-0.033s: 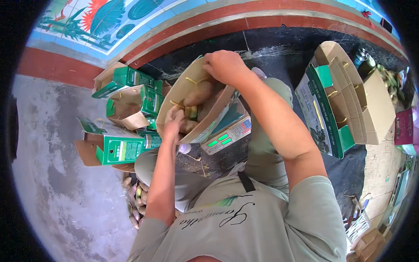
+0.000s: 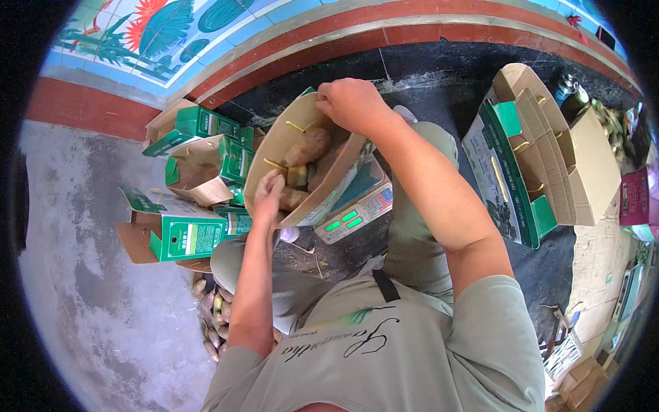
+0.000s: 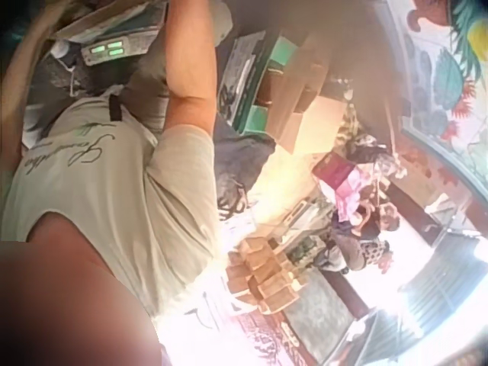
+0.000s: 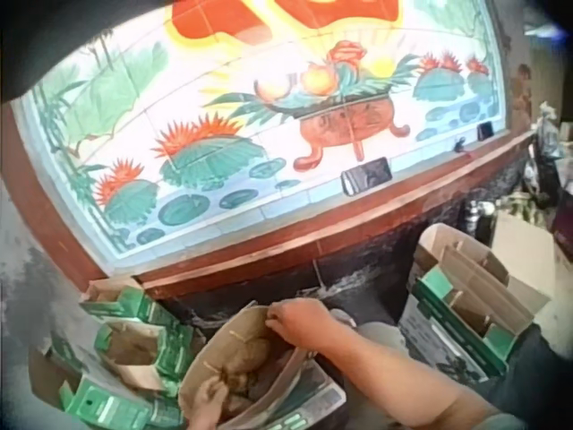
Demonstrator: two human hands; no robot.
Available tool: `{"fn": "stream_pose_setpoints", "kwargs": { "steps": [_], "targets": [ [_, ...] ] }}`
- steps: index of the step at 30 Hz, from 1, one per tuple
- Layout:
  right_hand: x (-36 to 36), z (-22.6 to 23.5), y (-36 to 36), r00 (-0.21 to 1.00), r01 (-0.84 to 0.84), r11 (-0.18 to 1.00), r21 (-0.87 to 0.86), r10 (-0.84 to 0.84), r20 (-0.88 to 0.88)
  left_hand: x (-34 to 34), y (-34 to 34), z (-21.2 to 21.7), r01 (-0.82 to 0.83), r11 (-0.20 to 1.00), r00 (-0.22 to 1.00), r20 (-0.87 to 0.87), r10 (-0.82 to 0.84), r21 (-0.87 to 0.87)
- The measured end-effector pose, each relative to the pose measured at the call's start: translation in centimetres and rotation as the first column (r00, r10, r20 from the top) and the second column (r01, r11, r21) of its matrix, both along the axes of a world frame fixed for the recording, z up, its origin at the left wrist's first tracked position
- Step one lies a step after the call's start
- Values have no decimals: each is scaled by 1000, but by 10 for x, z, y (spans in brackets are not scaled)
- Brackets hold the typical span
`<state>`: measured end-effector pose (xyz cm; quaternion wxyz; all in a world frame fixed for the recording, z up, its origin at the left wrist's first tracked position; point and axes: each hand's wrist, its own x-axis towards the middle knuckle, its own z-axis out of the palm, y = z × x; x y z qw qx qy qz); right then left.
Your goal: Sorting vegetables from a pile on the floor into bags and boxes, weighing them on a scale.
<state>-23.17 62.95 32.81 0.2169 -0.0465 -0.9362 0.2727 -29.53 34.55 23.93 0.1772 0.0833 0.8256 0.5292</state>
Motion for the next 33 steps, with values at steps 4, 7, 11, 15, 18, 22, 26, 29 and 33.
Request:
{"fn": "stream_pose_setpoints", "kwargs": {
  "steps": [4, 7, 11, 15, 18, 22, 26, 29, 33],
  "targets": [
    [14, 12, 12, 998, 26, 1000, -10, -26, -53, 26, -28, 33, 73, 990, 981, -167, -94, -124],
    [33, 16, 27, 984, 139, 987, -84, -148, -104, 32, -59, 39, 45, 982, 981, -180, -78, -182],
    [89, -7, 74, 879, 440, 898, -10, -432, -202, 37, -81, 39, -37, 988, 968, -250, -1, -147],
    [174, -63, 124, 702, 693, 644, 325, -705, -99, 33, -82, 37, -146, 988, 975, -163, 153, 52],
    [234, -108, 140, 496, 747, 479, 460, -863, 93, 31, -78, 32, -182, 980, 972, -140, 191, 76],
    [265, -110, 129, 280, 755, 524, 395, -802, 528, 33, -84, 24, -147, 989, 965, -218, 146, 11],
    [283, -121, 144, 343, 620, 645, 446, -734, 586, 37, -79, 28, -138, 990, 962, -235, 139, 19],
    [296, -127, 147, 304, 596, 612, 520, -771, 559, 39, -75, 30, -132, 990, 961, -237, 141, 52],
    [319, -105, 128, 331, 579, 602, 550, -790, 517, 43, -77, 34, -98, 995, 948, -302, 97, 11]
  ]
}}
